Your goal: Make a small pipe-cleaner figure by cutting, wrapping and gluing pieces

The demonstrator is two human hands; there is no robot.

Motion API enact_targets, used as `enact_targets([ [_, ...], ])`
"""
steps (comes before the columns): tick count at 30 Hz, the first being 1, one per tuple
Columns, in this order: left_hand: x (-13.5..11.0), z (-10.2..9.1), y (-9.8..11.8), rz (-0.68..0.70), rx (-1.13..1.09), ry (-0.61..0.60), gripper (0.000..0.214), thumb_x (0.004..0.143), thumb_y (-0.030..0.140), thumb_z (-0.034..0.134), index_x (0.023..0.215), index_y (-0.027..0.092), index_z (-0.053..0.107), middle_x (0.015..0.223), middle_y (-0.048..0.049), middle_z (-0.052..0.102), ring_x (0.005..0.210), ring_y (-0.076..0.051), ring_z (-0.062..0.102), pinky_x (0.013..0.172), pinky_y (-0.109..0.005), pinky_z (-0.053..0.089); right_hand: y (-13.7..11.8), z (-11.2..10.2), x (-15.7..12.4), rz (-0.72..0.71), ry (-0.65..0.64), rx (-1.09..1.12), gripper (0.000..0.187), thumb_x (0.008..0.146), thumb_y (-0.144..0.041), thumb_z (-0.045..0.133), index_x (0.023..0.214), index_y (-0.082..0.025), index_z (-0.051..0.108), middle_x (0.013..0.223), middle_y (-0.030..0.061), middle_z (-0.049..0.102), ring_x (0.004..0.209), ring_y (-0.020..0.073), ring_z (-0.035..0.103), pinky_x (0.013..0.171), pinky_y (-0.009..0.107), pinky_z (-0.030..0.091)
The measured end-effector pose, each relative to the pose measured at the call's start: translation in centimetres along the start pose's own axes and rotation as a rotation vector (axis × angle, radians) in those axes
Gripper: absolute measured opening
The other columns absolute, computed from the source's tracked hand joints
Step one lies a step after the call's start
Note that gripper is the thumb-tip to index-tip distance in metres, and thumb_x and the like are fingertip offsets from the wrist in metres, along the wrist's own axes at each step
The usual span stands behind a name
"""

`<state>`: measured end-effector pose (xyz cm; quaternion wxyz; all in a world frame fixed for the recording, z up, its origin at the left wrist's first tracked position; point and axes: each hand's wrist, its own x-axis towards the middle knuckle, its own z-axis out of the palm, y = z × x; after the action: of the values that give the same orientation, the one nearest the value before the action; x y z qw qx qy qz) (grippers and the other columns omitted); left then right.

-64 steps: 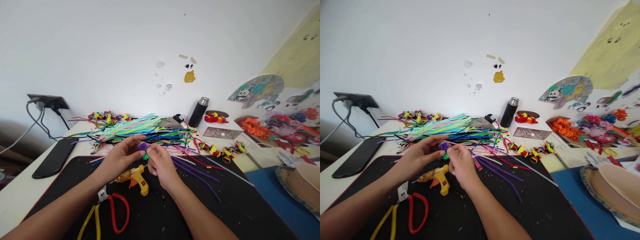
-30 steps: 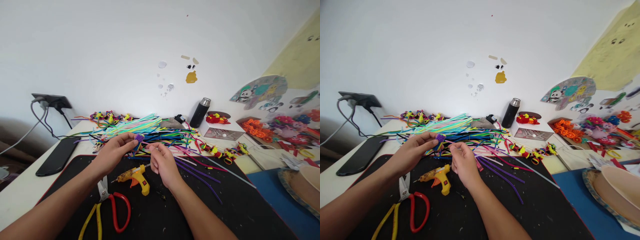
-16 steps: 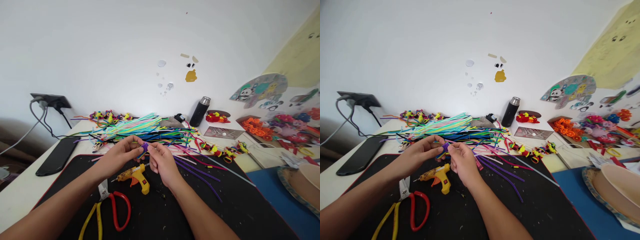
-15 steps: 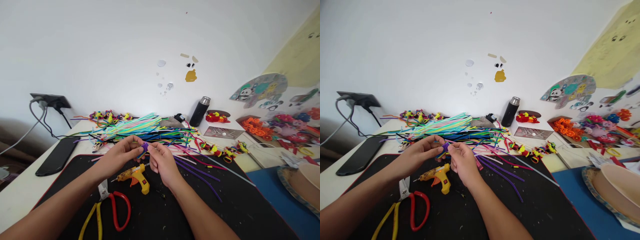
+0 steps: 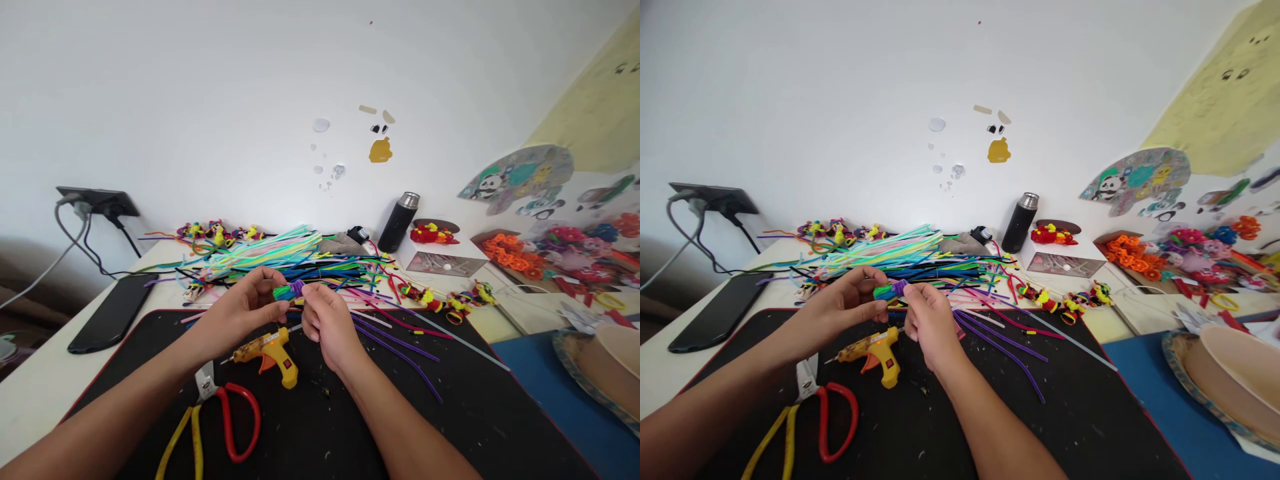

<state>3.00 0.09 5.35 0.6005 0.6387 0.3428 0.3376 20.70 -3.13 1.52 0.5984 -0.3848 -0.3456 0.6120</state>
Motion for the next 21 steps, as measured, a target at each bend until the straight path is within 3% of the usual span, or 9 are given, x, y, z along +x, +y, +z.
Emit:
enact_targets([
  [10, -0.22, 0.45, 0.1, 0.127, 0.177, 0.049, 0.032, 0.095, 0.046, 0.072, 0.117, 0.023, 0.067, 0.098, -0.004, 0.07, 0.081, -0.018, 0.066, 0.073, -0.031, 0.056, 0.09, 0.04, -0.1, 0.004, -0.018, -0.004, 0.042, 0.083, -0.055, 0.08, 0.081, -0.021, 0.057, 0.049, -0.014, 0.035, 0.036, 0.0043, 0.025, 0.036, 0.02, 0.018],
  [21, -0.15, 0.29, -0.06, 0.077, 0.194, 0.055, 0.036, 0.093, 0.051, 0.074, 0.114, 0.023, 0.069, 0.097, -0.0039, 0.073, 0.076, -0.019, 0.068, 0.071, -0.032, 0.058, 0.14, 0.15, -0.16, 0.01, -0.015, -0.025, 0.044, 0.083, -0.058, 0.08, 0.082, -0.021, 0.057, 0.049, -0.014, 0.036, 0.037, 0.0047, 0.025, 0.036, 0.02, 0.017],
])
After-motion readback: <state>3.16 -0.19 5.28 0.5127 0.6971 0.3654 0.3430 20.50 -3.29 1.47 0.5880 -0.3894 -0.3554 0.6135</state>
